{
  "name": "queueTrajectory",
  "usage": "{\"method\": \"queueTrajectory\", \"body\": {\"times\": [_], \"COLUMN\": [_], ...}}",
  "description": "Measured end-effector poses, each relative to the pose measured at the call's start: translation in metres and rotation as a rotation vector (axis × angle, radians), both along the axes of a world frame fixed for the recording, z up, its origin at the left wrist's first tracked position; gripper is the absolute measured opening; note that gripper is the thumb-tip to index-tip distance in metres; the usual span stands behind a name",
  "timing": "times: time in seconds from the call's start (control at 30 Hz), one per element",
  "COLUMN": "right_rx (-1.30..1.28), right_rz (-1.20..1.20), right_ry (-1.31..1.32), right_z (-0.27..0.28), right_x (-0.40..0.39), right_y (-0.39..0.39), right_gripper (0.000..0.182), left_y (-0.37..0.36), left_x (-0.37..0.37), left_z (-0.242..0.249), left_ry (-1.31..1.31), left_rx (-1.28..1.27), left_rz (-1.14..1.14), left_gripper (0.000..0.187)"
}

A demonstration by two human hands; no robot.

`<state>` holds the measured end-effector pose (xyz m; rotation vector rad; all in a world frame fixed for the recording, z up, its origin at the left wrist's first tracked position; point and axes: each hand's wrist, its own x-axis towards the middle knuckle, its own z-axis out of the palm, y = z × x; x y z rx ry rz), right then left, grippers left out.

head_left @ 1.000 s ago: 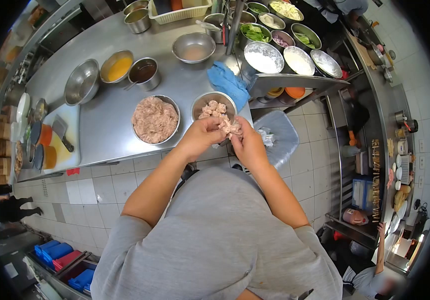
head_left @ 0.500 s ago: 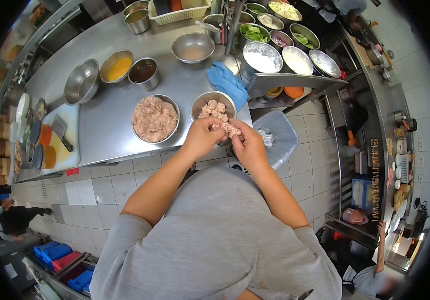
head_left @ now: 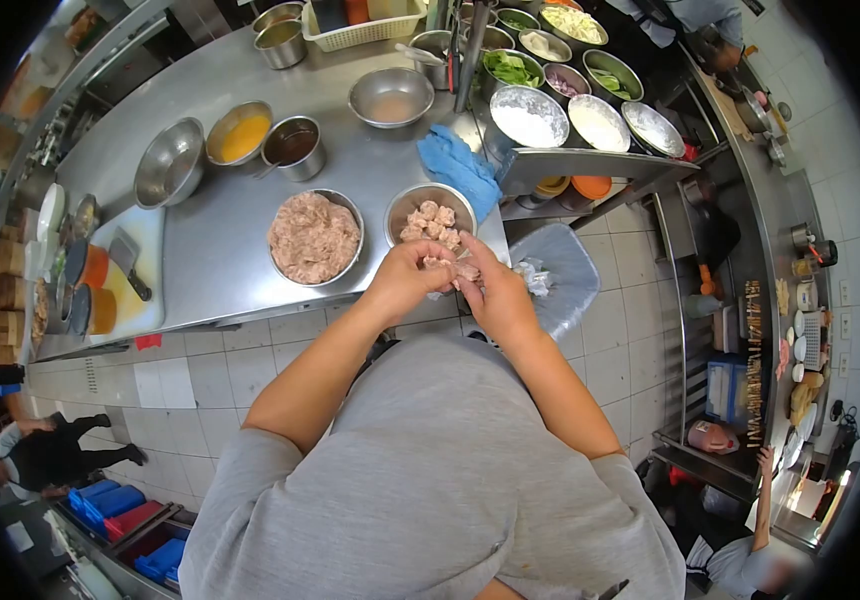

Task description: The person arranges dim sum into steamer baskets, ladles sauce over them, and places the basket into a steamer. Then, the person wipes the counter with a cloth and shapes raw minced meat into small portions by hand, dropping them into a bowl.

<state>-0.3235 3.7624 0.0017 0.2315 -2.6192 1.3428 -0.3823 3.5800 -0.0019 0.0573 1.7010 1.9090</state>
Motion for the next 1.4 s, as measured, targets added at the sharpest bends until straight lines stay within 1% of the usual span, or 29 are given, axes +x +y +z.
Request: {"method": "queueTrajectory", "body": {"times": [0.07, 0.13, 0.23, 0.27, 0.33, 0.37, 0.43, 0.47, 0.53, 0.57, 0.63, 0.67, 0.7, 0.73, 0.77, 0.87, 0.93, 0.97, 1.0, 1.03, 1.07, 1.13, 1.17, 1.23, 1.27, 1.3, 1.33, 1.37, 1.4], "right_rx": [-0.032, 0.068, 0.038, 0.039, -0.087, -0.086, -0.174, -0.173, -0.214, -0.213, -0.621, -0.752, -0.751, -0.828, -0.905, -0.919, -0.917, -0.912, -0.913, -0.916, -0.919, -0.908, -0.896, -0.902, -0.906, -0.907, -0.838, -0.769, -0.557], "right_rz": [-0.03, 0.03, 0.041, 0.042, 0.105, 0.104, 0.058, 0.054, -0.162, -0.161, -0.333, -0.306, -0.309, -0.338, -0.367, -0.365, -0.36, -0.351, -0.353, -0.354, -0.353, -0.331, -0.309, -0.249, -0.193, -0.194, -0.127, -0.06, 0.021], "right_ry": [-0.042, 0.013, 0.019, 0.02, 0.084, 0.083, -0.047, -0.047, -0.097, -0.097, -0.105, -0.088, -0.09, -0.144, -0.197, -0.289, -0.293, -0.301, -0.301, -0.301, -0.301, -0.323, -0.345, -0.366, -0.386, -0.385, -0.37, -0.356, -0.181], "right_z": [0.001, 0.001, -0.004, 0.001, 0.011, 0.01, 0.003, 0.001, -0.004, -0.013, -0.034, -0.03, -0.028, -0.028, -0.028, -0.029, -0.03, -0.031, -0.031, -0.032, -0.032, -0.031, -0.03, -0.033, -0.034, -0.032, -0.029, -0.028, -0.033], "right_x": [0.0, -0.001, -0.002, 0.0, 0.003, 0.003, 0.004, 0.004, 0.0, -0.004, -0.013, -0.016, -0.016, -0.016, -0.016, -0.015, -0.015, -0.014, -0.014, -0.015, -0.015, -0.015, -0.016, -0.015, -0.013, -0.011, -0.01, -0.009, -0.009], "right_y": [-0.001, 0.001, 0.001, 0.0, -0.003, -0.003, -0.002, 0.0, 0.005, 0.011, 0.025, 0.028, 0.03, 0.031, 0.031, 0.03, 0.028, 0.027, 0.028, 0.028, 0.027, 0.026, 0.025, 0.019, 0.015, 0.01, 0.003, -0.002, -0.003], "right_gripper": [0.044, 0.042, 0.037, 0.037, 0.028, 0.028, 0.02, 0.02, 0.015, 0.015, 0.011, 0.009, 0.009, 0.01, 0.011, 0.011, 0.012, 0.012, 0.012, 0.011, 0.011, 0.012, 0.013, 0.017, 0.02, 0.02, 0.022, 0.024, 0.023], "left_y": [0.0, -0.001, -0.007, -0.009, -0.014, -0.017, -0.023, -0.024, -0.027, -0.03, -0.038, -0.042, -0.046, -0.051, -0.059, -0.083, -0.09, -0.089, -0.088, -0.088, -0.089, -0.094, -0.088, -0.072, -0.076, -0.081, -0.084, -0.072, -0.049], "left_x": [0.002, -0.002, -0.011, -0.011, -0.011, -0.011, -0.011, -0.011, -0.01, -0.011, -0.015, -0.016, -0.019, -0.022, -0.027, -0.04, -0.043, -0.043, -0.042, -0.041, -0.042, -0.045, -0.043, -0.038, -0.04, -0.046, -0.048, -0.045, -0.039], "left_z": [0.005, 0.006, -0.006, 0.001, 0.014, 0.014, 0.013, 0.012, 0.011, 0.011, 0.01, 0.016, 0.027, 0.034, 0.026, -0.001, -0.005, 0.004, 0.022, 0.032, 0.03, 0.027, 0.03, 0.04, 0.025, -0.002, -0.016, -0.006, 0.012], "left_ry": [0.058, 0.273, 0.283, 0.284, 0.154, 0.153, 0.017, 0.017, -0.096, -0.096, -0.107, -0.11, -0.126, -0.141, -0.141, -0.091, -0.098, -0.099, -0.15, -0.201, -0.202, -0.155, -0.155, -0.242, -0.242, -0.305, -0.367, -0.366, -0.462], "left_rx": [0.039, -0.172, -0.243, -0.241, -0.204, -0.203, -0.056, -0.055, 0.006, 0.007, 0.228, 0.228, 0.221, 0.213, 0.212, 0.171, 0.329, 0.328, 0.39, 0.452, 0.452, 0.404, 0.405, 0.297, 0.297, 0.535, 0.771, 0.771, 0.645], "left_rz": [0.026, -0.113, -0.139, -0.138, -0.163, -0.164, -0.126, -0.13, 0.016, 0.017, 0.263, 0.263, 0.312, 0.36, 0.357, 0.376, 0.442, 0.439, 0.465, 0.491, 0.491, 0.396, 0.398, 0.452, 0.451, 0.332, 0.207, 0.206, 0.365], "left_gripper": [0.026, 0.021, 0.02, 0.02, 0.016, 0.016, 0.016, 0.016, 0.018, 0.018, 0.021, 0.021, 0.024, 0.028, 0.028, 0.028, 0.019, 0.019, 0.011, 0.017, 0.017, 0.033, 0.033, 0.042, 0.042, 0.038, 0.034, 0.034, 0.028]}}
